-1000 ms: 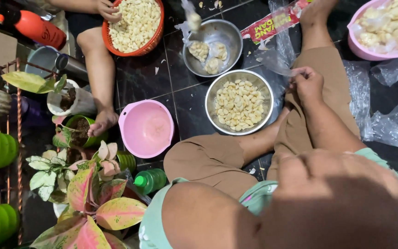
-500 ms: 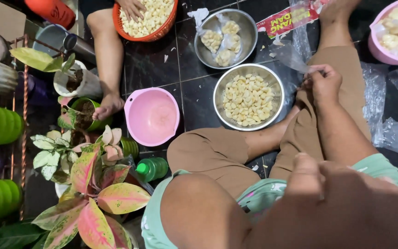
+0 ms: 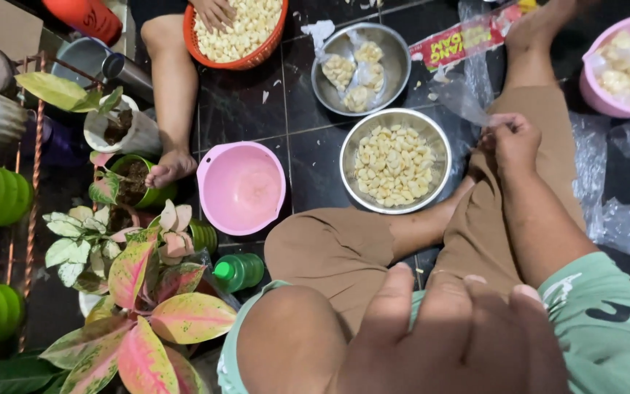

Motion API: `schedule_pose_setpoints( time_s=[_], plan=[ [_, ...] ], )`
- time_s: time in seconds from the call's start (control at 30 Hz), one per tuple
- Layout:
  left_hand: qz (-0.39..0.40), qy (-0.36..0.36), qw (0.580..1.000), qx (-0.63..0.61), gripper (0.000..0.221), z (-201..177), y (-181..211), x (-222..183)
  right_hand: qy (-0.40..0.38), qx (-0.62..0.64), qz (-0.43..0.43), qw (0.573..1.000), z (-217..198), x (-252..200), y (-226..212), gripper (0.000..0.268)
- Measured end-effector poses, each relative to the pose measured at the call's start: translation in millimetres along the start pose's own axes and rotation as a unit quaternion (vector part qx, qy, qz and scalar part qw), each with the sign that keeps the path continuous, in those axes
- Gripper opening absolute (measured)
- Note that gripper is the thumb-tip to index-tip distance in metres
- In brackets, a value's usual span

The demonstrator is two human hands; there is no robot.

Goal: A person sitting on the floor is manually bagging peeled garlic cloves from a bowl into small plastic bags.

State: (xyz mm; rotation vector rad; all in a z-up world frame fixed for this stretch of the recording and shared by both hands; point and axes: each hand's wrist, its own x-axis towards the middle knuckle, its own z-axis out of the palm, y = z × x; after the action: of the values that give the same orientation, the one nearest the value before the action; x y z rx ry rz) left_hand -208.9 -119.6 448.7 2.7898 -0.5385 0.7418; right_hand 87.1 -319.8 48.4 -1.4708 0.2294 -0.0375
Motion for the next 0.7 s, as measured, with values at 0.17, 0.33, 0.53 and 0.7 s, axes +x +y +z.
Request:
schedule_pose_setpoints(
  time_s=[0.17,0.33,0.53,0.7],
  plan=[
    [-0.03,0.017,0.999,0.006,0.014,-0.7,-0.4,3.2,0.001,-0.011,-0.002,1.0,0.1,1.7,0.7,0.015],
    [-0.014,0.028,0.999,0.032,0.011,3.1,-3.5,-1.1,-0.006,-0.02,-0.003,1.0,0.3,-0.4,-3.3,0.011],
    [0.017,0.043,0.999,-0.022,0.019,2.8,-5.9,-3.2,-0.008,-0.015,-0.028,0.999,-1.9,2.2,-0.4,0.019],
    [0.065,-0.1,0.989,-0.091,0.009,14.3,-37.3,-9.7,-0.003,-0.001,-0.026,1.0,-4.9,7.7,11.9,0.016]
  ],
)
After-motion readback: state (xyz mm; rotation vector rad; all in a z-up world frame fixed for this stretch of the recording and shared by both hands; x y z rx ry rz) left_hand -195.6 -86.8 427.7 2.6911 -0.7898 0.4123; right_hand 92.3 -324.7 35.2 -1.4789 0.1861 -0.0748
